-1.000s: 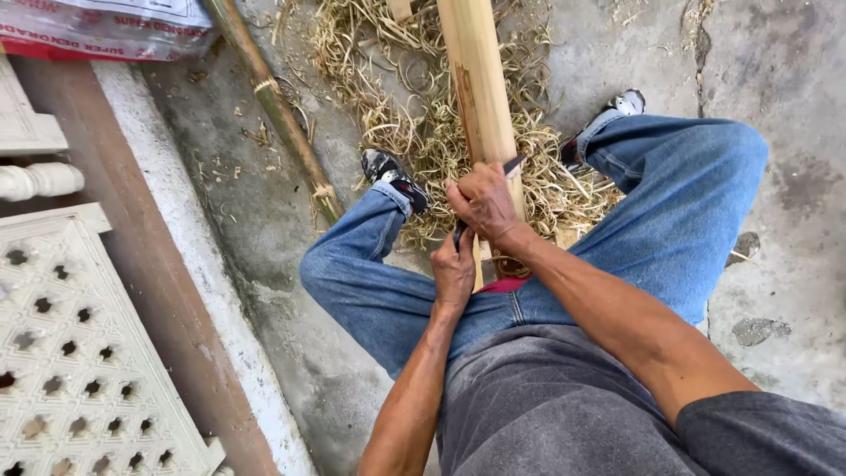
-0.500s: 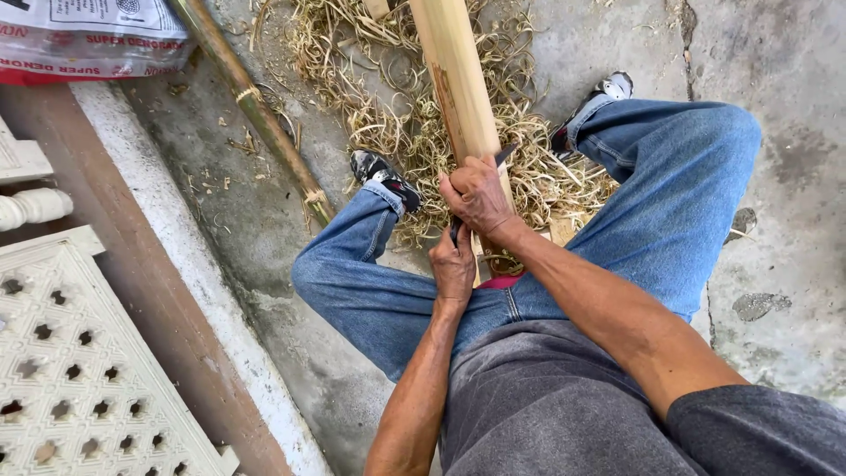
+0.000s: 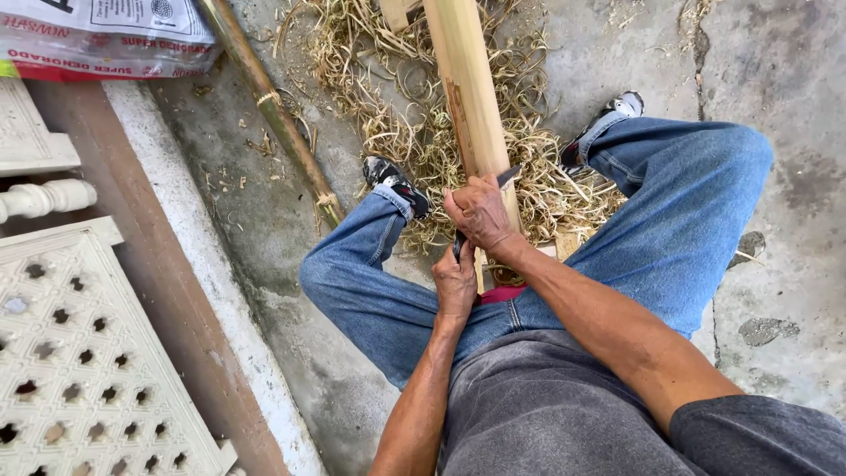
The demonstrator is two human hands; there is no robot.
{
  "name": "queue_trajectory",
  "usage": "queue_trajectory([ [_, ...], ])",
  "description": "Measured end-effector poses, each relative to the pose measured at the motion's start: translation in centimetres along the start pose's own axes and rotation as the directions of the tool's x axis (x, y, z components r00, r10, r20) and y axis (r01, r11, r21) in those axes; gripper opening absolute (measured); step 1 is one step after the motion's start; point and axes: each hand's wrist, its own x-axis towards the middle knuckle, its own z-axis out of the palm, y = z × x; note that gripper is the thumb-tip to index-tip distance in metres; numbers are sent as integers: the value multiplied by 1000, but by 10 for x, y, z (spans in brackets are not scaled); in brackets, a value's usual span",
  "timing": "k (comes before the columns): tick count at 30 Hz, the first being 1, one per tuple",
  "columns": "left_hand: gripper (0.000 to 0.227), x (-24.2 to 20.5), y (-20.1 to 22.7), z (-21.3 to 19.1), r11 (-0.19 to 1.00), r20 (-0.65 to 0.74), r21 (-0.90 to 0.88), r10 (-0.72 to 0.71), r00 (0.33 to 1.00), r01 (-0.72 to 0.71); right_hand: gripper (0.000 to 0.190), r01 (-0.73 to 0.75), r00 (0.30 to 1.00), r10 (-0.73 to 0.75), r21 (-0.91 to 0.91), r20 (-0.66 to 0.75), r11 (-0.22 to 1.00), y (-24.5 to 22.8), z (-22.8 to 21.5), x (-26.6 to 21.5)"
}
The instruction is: Scraping the outer green layer off a bamboo pole using a curved billhook knife.
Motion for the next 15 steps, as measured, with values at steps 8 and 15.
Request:
queue_trajectory([
  [8,37,-35,-33,-13,993,49,6,-116,992,116,43,-191,982,191,61,11,980,-21,12,-28],
  [15,37,12,-24,10,998,-44,53,24,999,-22,43,-109,991,113,71,-65,992,-3,0,13],
])
